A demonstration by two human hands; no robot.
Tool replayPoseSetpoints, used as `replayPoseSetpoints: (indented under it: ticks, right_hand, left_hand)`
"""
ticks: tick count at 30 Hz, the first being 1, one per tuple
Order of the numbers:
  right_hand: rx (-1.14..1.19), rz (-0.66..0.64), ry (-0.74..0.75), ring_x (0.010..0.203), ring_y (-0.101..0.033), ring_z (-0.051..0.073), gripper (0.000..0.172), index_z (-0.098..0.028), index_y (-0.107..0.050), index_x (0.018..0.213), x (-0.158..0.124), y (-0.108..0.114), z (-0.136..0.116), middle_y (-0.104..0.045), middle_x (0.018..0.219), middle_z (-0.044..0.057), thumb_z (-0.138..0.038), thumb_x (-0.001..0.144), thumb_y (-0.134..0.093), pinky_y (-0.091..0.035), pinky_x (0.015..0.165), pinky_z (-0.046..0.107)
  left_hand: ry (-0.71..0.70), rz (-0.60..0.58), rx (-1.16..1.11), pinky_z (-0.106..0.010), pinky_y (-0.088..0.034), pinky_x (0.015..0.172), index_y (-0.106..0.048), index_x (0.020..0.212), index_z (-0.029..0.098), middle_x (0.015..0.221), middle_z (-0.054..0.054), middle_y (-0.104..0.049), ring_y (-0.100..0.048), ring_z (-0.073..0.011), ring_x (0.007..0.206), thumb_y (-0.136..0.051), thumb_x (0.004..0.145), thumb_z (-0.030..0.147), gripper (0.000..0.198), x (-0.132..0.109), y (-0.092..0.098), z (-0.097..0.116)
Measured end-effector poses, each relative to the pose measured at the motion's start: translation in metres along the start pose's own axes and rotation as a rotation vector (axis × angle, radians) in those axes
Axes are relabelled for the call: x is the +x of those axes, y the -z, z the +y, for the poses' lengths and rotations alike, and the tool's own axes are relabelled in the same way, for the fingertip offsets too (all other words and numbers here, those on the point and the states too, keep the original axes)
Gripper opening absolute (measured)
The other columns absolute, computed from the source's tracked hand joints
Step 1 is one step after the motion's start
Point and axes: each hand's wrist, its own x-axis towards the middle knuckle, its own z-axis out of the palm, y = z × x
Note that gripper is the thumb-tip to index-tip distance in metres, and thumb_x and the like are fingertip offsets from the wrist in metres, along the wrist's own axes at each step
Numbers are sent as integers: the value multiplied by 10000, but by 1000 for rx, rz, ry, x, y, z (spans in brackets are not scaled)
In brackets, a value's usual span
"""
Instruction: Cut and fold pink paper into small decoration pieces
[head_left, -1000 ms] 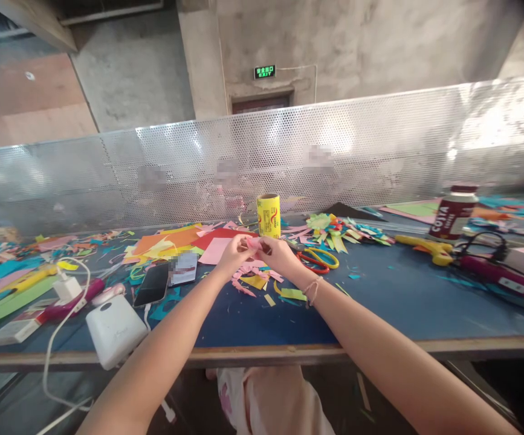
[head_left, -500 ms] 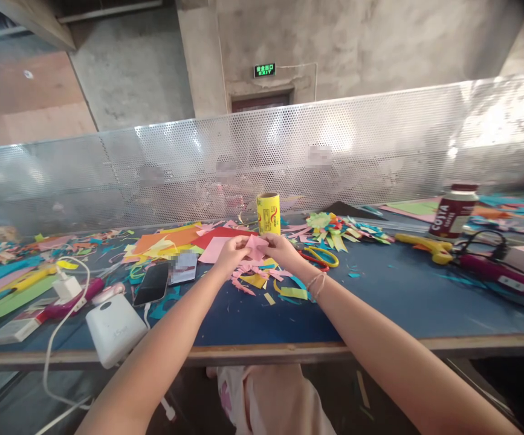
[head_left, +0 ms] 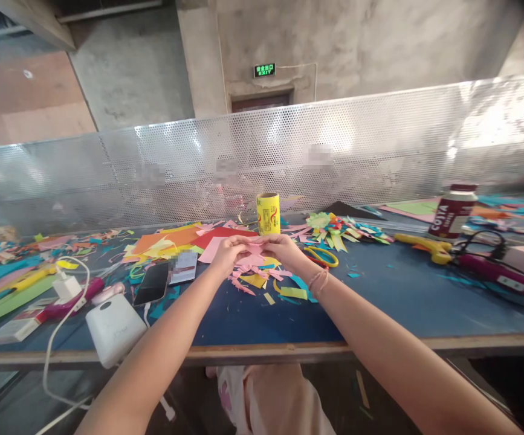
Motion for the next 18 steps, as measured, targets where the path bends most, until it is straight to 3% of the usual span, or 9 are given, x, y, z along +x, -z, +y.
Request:
replayPoseSetpoints:
  ticks: [7, 15, 18]
  right_hand:
    - [79, -38, 27, 653, -593, 118, 139, -144, -685, 687, -3, -3, -5, -673, 768, 57, -221, 602, -606, -495, 673, 252]
    - [-170, 36, 179, 642, -567, 117, 234, -157, -663, 791, 1, -3, 3, -640, 725, 23, -321, 623, -670, -486, 657, 282]
    - [-211, 50, 239, 659, -565, 123, 259, -157, -643, 826, 2, -2, 3, -639, 762, 31, -319, 625, -666, -481, 661, 292]
  left_hand:
    - [-93, 16, 46, -279, -471, 690, -628, 644, 137, 668, -14, -631, -586, -118, 646, -620, 565, 141, 80, 4, 1, -6]
    - [-248, 49, 220, -285, -474, 694, -621, 680, 145, 732, -36, -639, -596, -145, 713, -601, 636, 196, 70, 9, 7, -13]
    - [-248, 27, 184, -277, -479, 692, -604, 737, 150, 749, -27, -630, -597, -138, 715, -617, 633, 194, 113, 6, 5, -10]
